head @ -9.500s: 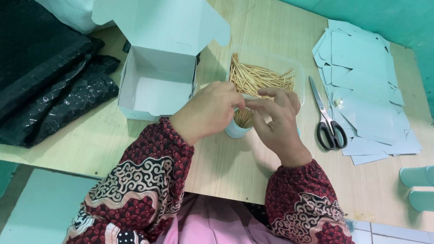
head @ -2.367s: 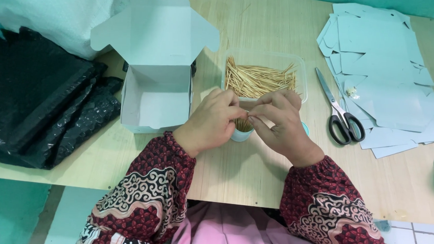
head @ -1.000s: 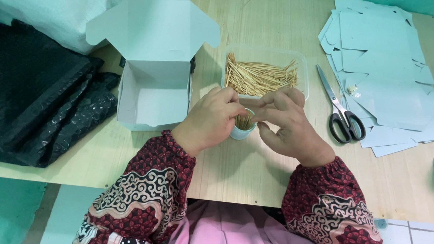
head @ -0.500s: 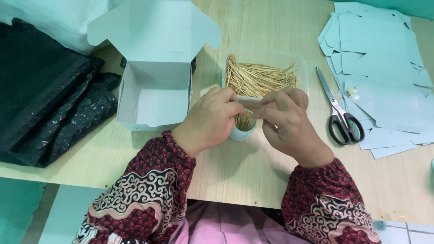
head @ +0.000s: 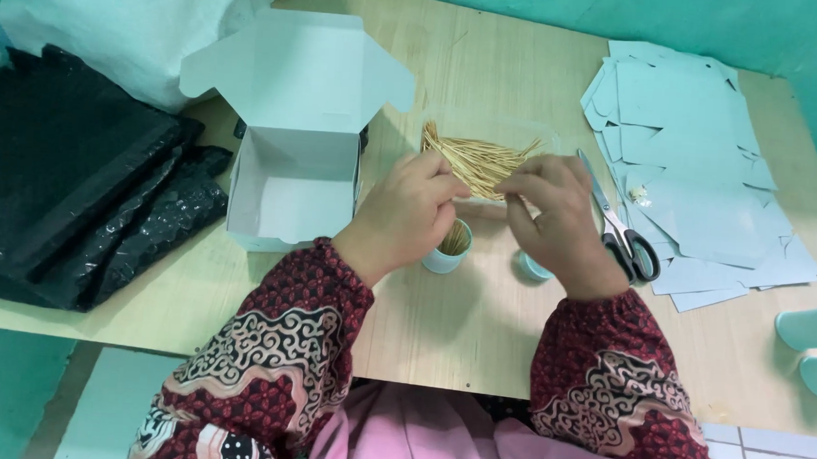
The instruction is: The person picks up toothpicks from a clear container and places them into a small blue paper tube one at a time by hand.
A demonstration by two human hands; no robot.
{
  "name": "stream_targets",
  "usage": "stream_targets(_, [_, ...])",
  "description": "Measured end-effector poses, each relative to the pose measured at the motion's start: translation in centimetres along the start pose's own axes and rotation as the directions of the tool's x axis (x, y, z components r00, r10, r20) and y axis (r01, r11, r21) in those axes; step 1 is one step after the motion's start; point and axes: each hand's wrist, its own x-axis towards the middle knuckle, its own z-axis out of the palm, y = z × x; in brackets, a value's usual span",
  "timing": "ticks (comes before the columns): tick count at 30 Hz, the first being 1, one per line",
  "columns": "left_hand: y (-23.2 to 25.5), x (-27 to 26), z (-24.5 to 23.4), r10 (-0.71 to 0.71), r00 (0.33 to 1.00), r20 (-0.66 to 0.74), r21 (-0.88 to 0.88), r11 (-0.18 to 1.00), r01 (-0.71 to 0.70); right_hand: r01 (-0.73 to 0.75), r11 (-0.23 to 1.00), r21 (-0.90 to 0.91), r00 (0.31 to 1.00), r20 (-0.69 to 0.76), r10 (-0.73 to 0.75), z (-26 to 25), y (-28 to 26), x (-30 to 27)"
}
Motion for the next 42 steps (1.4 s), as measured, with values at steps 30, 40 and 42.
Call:
stream_targets(30, [-7.8, 9.6, 9.4, -0.244, 0.815, 0.525, 0.538, 0.837, -0.096, -0.114, 0.833, -0.541, 0.597, 0.633, 0.493, 2.6, 4.2, 7.1])
stream_targets(40, [-7.1, 9.4, 7.5, -0.276, 0.825, 0.493, 0.464, 0.886, 0.019, -0.167, 0.824, -0.541, 0.612, 0.598, 0.517, 2.9, 3.9, 6.6])
stream_targets(42, [-6.6, 9.8, 6.5, -0.260, 0.837, 0.482, 0.452, 0.892, 0.016, -0.225, 0.830, -0.511, 0.632, 0.571, 0.523, 2.7, 3.8, 6.5])
